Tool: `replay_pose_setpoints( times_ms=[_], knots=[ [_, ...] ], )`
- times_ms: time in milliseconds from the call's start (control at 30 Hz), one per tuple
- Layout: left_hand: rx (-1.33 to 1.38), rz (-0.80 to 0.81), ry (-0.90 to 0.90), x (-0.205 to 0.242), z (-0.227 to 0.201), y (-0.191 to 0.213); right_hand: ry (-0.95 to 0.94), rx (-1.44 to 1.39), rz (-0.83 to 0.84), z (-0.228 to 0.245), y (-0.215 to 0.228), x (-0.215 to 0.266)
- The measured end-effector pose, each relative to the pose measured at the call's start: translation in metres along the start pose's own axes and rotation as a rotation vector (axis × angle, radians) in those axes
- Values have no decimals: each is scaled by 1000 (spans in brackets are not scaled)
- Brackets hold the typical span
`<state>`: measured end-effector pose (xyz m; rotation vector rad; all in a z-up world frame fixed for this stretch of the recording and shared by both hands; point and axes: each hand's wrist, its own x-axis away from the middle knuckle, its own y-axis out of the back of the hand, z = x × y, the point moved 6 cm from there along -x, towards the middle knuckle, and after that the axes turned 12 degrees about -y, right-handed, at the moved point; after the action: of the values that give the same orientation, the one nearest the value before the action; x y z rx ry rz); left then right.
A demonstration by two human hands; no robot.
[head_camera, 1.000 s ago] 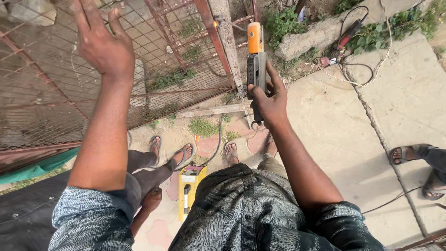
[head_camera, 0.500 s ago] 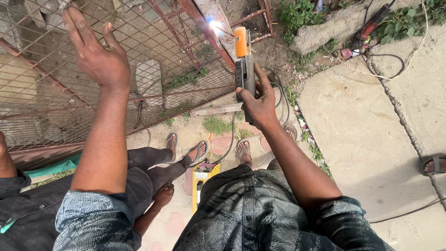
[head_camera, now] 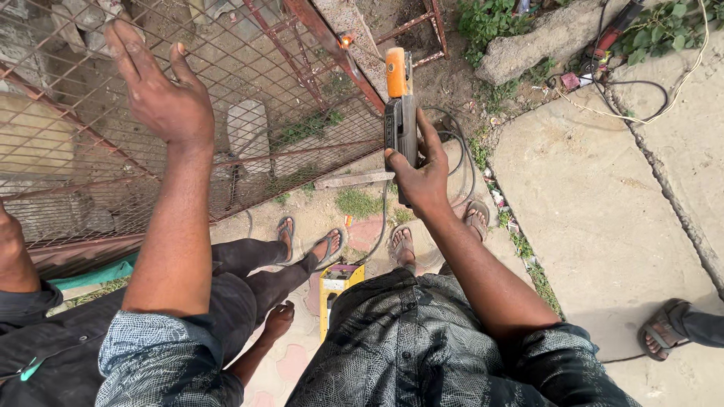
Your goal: The person welds a metal frame using a stick welder, applying the electrode to various joints and attachment points on the structure.
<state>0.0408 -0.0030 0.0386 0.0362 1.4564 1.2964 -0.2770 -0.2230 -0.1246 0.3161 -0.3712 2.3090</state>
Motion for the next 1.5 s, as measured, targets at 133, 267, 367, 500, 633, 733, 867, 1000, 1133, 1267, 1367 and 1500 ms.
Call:
replay_pose_setpoints(
  times_ms=[133, 267, 367, 500, 633, 733, 867, 1000, 1133, 1267, 1367, 1500],
  knots=[
    [-24, 30, 5, 1, 7, -9, 58, 25, 21, 2, -3, -3],
    [-83, -6, -42, 5, 7, -9, 31, 5, 31, -4, -5, -8],
    [-75, -8, -50, 4, 5, -8, 131, -7, 52, 1, -7, -10],
    [-65, 22, -32, 3, 3, -4, 54, -22, 51, -1, -7, -13],
    [-103, 15, -47, 0, -2, 0, 29, -30, 61, 3, -7, -13],
    [-108, 27, -25, -2, -4, 2, -111, -41, 59, -4, -6, -14],
    [-72, 37, -7, -1, -4, 3, 20, -131, 33, -4, -4, -11],
    [-133, 5, -27, 2, -1, 3, 138, -119, 28, -4, -4, -8],
    [-107, 56, 13, 1, 4, -8, -1, -92, 36, -6, -4, -10],
    [-129, 54, -10, 4, 7, -8, -73, -113, 54, 0, -9, -9],
    [-112, 50, -26, 5, 6, -6, -138, -130, 93, 1, -12, -12],
    [-120, 32, -45, 4, 4, -3, -135, -153, 107, 0, -12, -16]
  ],
)
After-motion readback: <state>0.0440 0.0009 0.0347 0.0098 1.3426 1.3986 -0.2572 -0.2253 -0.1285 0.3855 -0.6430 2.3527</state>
